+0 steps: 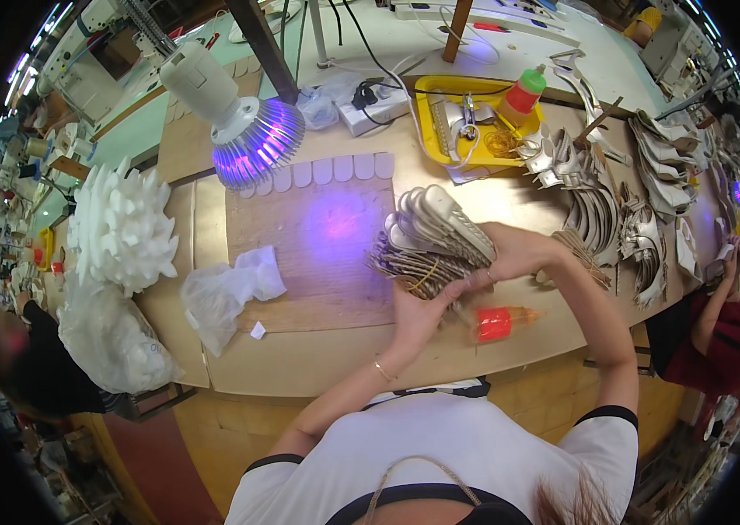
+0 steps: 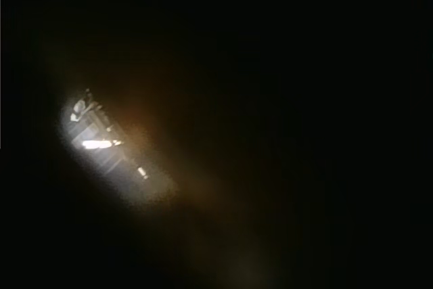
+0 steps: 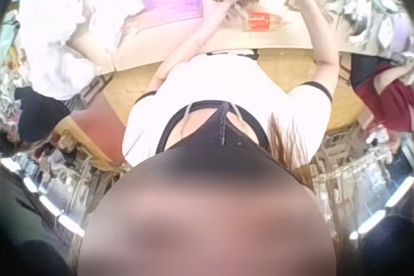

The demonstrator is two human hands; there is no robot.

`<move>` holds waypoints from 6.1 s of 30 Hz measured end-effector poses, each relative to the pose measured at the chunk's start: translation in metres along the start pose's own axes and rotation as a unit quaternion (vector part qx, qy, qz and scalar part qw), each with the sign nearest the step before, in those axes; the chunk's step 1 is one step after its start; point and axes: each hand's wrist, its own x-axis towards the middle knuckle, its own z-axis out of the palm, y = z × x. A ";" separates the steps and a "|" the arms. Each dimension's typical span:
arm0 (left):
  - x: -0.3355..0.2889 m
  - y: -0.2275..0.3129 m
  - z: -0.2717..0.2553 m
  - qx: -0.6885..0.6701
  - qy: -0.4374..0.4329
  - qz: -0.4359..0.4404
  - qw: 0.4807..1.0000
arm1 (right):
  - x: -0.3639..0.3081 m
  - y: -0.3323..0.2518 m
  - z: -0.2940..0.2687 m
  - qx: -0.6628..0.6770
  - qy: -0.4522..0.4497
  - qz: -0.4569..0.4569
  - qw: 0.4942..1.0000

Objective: The person applies glue to flat wooden pieces and stacks them into bundles. They repeatedly pick up pieces, apply adhesive, and align them into neat stacks, then secure the bundles with rubber bands.

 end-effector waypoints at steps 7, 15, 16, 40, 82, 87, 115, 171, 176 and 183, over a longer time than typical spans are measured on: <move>0.000 0.011 -0.035 -0.247 -0.105 -0.188 0.945 | -0.014 0.000 0.057 0.143 0.090 -0.111 0.979; -0.055 0.033 -0.074 0.010 -0.149 -0.197 0.969 | -0.039 0.015 0.107 0.216 0.014 -0.004 0.976; -0.057 0.036 -0.077 0.009 -0.154 -0.206 0.966 | -0.040 0.015 0.110 0.222 0.014 -0.010 0.975; -0.064 0.044 -0.083 -0.043 -0.155 -0.135 0.978 | -0.035 0.017 0.134 0.485 0.185 -0.037 0.854; -0.039 0.051 -0.082 -0.084 -0.059 -0.246 0.964 | -0.003 -0.019 0.147 0.355 0.331 -0.053 0.873; -0.044 0.040 -0.073 -0.054 -0.017 -0.119 0.991 | -0.002 -0.018 0.149 0.342 0.323 -0.044 0.881; -0.035 0.028 -0.078 -0.049 -0.052 -0.130 0.989 | -0.001 -0.011 0.127 0.451 0.168 0.051 0.875; -0.026 0.058 -0.077 0.342 -0.123 0.224 0.904 | -0.004 -0.009 0.133 0.418 0.253 -0.038 0.872; -0.017 0.047 -0.074 0.333 -0.129 0.144 0.923 | -0.002 -0.007 0.132 0.544 0.254 0.024 0.799; -0.016 0.052 -0.074 0.207 -0.154 0.054 0.965 | 0.002 0.000 0.126 0.447 0.254 -0.030 0.857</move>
